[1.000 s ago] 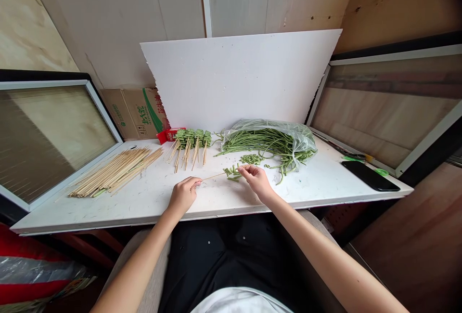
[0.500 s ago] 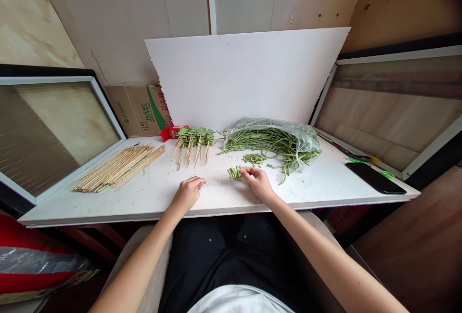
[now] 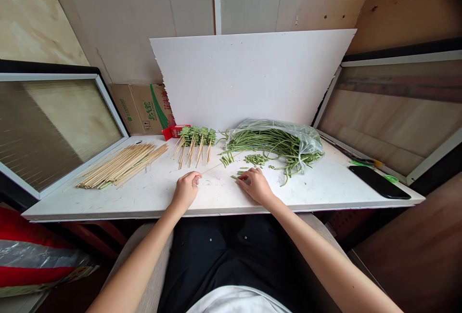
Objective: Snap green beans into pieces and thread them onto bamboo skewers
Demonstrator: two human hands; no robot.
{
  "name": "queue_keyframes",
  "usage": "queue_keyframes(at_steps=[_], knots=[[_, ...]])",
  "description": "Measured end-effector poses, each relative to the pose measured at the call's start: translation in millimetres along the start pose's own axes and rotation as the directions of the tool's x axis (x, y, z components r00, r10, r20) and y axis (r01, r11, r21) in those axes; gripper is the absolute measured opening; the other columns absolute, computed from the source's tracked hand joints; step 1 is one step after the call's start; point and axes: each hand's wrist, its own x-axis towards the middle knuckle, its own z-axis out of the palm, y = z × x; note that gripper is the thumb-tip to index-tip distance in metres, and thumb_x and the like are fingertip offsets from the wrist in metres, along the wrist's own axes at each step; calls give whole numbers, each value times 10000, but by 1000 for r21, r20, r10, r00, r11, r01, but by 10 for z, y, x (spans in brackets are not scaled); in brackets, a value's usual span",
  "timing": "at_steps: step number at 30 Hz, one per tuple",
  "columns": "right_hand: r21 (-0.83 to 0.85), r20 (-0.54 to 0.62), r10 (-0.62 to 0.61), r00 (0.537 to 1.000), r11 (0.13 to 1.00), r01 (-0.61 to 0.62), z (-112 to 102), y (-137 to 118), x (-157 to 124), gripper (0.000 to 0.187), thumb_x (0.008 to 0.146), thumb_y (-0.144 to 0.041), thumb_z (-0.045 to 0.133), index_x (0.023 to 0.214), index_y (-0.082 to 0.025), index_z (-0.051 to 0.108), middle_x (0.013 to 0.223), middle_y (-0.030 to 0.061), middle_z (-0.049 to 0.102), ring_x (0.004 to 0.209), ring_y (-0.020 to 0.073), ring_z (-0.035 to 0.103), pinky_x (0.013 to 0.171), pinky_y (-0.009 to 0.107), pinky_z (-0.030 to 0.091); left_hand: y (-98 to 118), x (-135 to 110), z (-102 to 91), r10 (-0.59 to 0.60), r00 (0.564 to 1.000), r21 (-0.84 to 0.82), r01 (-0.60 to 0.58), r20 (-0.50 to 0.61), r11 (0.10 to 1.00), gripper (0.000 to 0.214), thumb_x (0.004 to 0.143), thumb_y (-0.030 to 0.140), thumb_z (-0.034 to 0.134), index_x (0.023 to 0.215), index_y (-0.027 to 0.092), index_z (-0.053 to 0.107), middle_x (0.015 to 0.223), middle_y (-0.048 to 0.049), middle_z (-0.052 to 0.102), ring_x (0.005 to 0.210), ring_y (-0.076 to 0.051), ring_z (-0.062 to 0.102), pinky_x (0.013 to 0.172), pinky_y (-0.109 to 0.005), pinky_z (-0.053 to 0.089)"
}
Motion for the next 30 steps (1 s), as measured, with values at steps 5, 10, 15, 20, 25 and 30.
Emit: queue_keyframes(at_steps=[5,10,15,20,25,30], knots=[[65,15,43,999,997,-44,5,-27,58,290,809,-523,770,714,-250,739,765,81,703,819,279,599,934,464,452,8,3,-13,-22,1000,-26,22,-6,999,247,937,125,478,890,187,713,741,-34,691,705,-183,655,702,-270,517],[446,96,290,952,843,-301,-145,38,130,473,759,-650,770,917,-205,757,923,88,769,798,230,661,726,343,488,12,4,-26,-38,999,-46,37,-23,998,251,960,171,478,898,190,720,717,-26,677,683,-179,642,691,-269,506],[645,174,394,902,647,-407,-274,119,152,521,740,-673,787,984,-215,739,1032,83,761,789,191,662,635,286,474,3,-5,-13,4,1000,-31,-4,11,1000,251,944,149,473,904,198,715,754,-33,695,717,-184,653,697,-269,507],[677,199,379,904,614,-406,-349,112,164,510,774,-688,751,976,-221,729,1141,92,748,971,230,696,720,289,522,3,-22,7,70,996,7,-70,47,998,253,924,101,467,920,194,703,786,-39,699,731,-188,653,722,-283,512],[728,176,375,910,573,-377,-345,140,161,465,775,-654,779,946,-224,733,1119,71,744,986,217,685,724,275,514,25,-31,11,99,992,14,-100,81,995,260,913,75,470,911,204,695,812,-40,706,749,-186,662,739,-281,526],[748,175,382,907,548,-375,-319,194,156,444,783,-630,788,958,-224,744,1064,67,734,942,202,659,707,267,497,32,-33,10,112,990,31,-115,83,993,267,896,46,473,902,195,695,815,-42,714,747,-183,669,723,-277,529]])
